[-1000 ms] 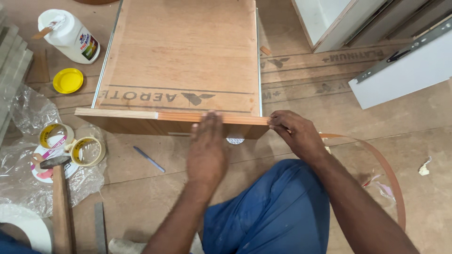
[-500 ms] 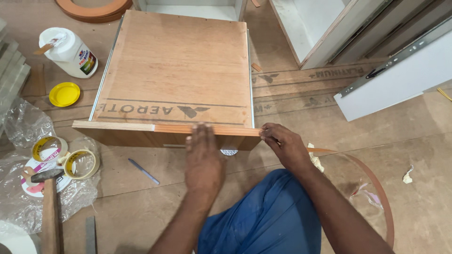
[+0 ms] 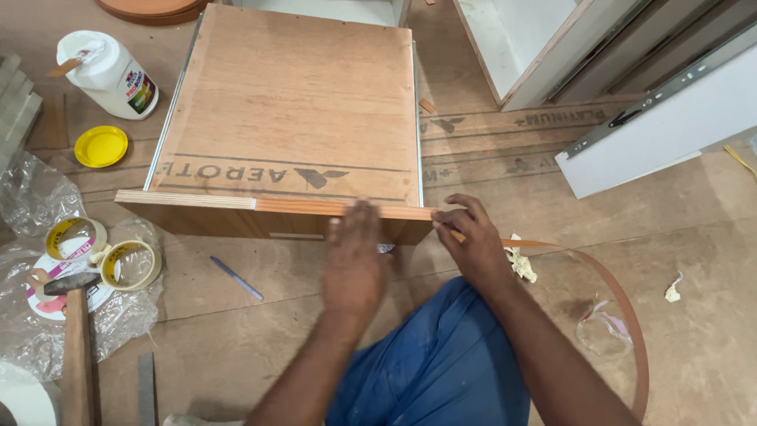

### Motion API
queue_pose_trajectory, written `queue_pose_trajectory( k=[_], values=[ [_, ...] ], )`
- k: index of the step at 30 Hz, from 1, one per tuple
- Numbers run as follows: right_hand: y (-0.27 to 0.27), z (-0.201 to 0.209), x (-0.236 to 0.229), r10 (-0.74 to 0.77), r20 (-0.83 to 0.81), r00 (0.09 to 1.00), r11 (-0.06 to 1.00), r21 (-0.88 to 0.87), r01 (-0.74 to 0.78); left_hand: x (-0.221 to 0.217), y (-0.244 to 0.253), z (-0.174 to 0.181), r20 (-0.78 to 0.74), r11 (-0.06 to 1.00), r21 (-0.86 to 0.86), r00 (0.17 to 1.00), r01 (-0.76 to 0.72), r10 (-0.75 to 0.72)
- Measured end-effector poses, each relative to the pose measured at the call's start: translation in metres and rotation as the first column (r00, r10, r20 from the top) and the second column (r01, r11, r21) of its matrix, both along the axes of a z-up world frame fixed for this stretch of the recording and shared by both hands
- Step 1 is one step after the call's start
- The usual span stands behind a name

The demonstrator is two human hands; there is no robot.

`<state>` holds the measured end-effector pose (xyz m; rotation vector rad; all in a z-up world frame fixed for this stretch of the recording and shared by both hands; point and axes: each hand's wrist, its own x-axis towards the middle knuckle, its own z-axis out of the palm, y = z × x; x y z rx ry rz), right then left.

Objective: The person applies glue to the edge of a wooden drawer using a brush, then presses a wooden edge band onto the glued surface. They smooth the band by hand and secure it with several pieces of masking tape.

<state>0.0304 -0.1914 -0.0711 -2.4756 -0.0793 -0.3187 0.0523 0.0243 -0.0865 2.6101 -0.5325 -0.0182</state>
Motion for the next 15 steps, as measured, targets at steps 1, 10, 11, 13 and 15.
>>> queue_pose_trajectory(
  k=[1,10,11,13,15],
  values=[
    [0.005,0.000,-0.002,-0.017,0.013,1.000,1.000,-0.017,0.018,0.002,0.010,-0.001,0.030,1.000,-0.002,0.999,-0.013,0.013],
    [0.099,-0.014,-0.002,0.109,-0.162,0.981,0.873,-0.457,-0.173,0.003,0.025,-0.018,0.210,0.996,0.076,0.977,-0.050,0.033],
    [0.103,-0.017,0.000,0.128,-0.126,0.984,0.864,-0.474,-0.173,0.004,0.025,-0.019,0.202,0.997,0.060,0.979,-0.046,0.033],
    [0.107,-0.023,0.002,0.168,-0.057,0.984,0.845,-0.506,-0.174,0.003,0.026,-0.018,0.188,0.998,0.045,0.982,-0.041,0.032],
    [0.089,-0.022,-0.004,0.113,-0.112,0.987,0.864,-0.480,-0.154,0.003,0.026,-0.017,0.184,0.999,0.043,0.983,-0.032,0.023]
  ],
)
